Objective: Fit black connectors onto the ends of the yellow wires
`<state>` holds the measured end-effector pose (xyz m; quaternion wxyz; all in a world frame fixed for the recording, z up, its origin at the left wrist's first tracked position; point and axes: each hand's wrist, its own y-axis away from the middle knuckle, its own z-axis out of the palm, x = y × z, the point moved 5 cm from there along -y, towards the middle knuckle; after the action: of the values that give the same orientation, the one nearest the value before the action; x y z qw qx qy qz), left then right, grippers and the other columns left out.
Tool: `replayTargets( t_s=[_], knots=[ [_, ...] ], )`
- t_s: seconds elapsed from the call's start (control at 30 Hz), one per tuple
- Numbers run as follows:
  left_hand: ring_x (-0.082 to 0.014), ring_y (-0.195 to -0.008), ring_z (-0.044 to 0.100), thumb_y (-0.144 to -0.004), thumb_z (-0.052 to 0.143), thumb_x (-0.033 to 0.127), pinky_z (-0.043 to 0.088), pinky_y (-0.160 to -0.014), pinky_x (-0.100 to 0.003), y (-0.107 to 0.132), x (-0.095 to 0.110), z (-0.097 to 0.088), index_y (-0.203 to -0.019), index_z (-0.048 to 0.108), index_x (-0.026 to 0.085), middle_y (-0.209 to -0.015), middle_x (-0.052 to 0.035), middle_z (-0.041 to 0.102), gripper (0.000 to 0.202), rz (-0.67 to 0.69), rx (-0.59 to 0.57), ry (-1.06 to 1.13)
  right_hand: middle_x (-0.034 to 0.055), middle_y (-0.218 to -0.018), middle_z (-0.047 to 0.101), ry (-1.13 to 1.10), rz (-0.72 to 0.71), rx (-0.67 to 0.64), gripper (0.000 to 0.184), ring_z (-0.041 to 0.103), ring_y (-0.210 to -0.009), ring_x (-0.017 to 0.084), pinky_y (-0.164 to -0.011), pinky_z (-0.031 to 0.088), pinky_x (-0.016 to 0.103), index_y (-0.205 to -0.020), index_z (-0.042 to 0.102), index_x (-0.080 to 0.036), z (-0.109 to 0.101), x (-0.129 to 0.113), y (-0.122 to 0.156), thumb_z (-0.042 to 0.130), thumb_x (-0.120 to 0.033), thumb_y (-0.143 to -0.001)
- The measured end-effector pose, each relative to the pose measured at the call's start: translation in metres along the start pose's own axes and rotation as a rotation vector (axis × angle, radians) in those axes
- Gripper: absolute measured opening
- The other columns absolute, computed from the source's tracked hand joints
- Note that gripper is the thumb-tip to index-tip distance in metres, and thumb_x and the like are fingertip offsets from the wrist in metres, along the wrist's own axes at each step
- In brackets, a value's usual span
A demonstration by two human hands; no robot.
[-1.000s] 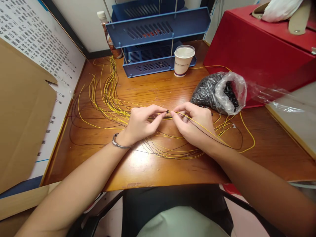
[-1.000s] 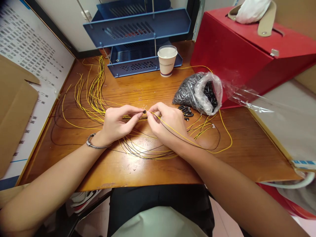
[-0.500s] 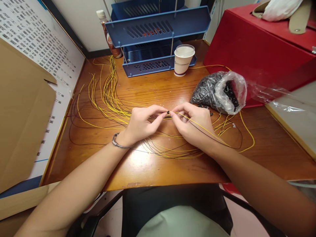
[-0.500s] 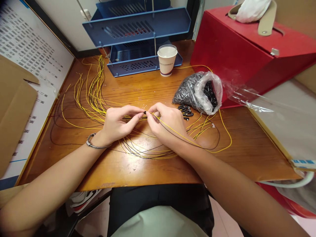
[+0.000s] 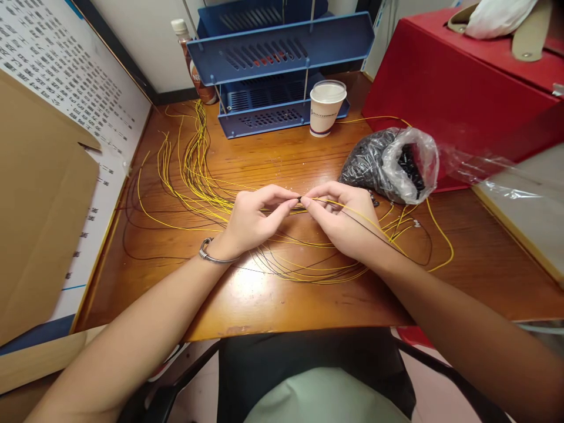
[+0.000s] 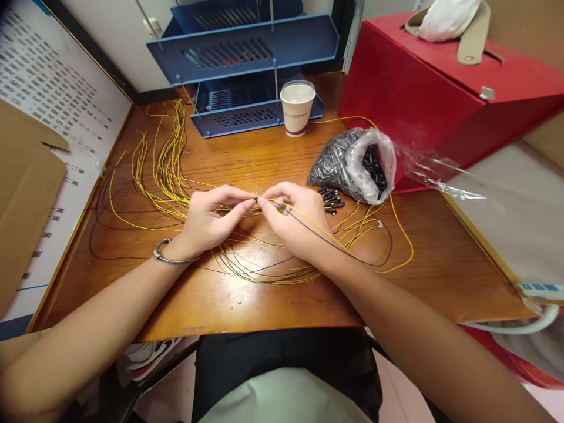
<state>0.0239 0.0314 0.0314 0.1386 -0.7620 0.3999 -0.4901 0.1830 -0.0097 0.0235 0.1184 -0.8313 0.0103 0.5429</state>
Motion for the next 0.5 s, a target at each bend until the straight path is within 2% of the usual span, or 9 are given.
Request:
replayTargets(
  t_s=[0.27, 0.5],
  knots=[
    [-0.0108, -0.070, 0.076, -0.087, 0.072, 0.017, 0.059, -0.067, -0.013, 0.0003, -0.0005, 0.0004, -0.092, 0.075, 0.012, -0.085, -0.0034, 0.081, 0.008, -0.016, -0.001, 0.001, -0.0029, -0.062, 0.062, 0.022, -0.013, 0.051, 0.015, 0.044, -0.048, 0.008, -0.051, 0.035, 0.026, -0.088, 0.069, -0.017, -0.0014, 0.0016, 0.0012, 0.067, -0.032, -0.085],
    [-0.0091, -0.067, 0.075, -0.085, 0.074, 0.014, 0.058, -0.065, -0.012, -0.0002, 0.0006, 0.0005, -0.090, 0.075, 0.012, -0.083, -0.0024, 0.080, 0.006, 0.002, 0.016, -0.005, -0.0035, -0.059, 0.060, 0.107, -0.089, 0.104, 0.016, 0.046, -0.049, 0.009, -0.057, 0.039, 0.027, -0.077, 0.065, -0.019, -0.0027, 0.0019, 0.0018, 0.068, -0.032, -0.087]
  ],
)
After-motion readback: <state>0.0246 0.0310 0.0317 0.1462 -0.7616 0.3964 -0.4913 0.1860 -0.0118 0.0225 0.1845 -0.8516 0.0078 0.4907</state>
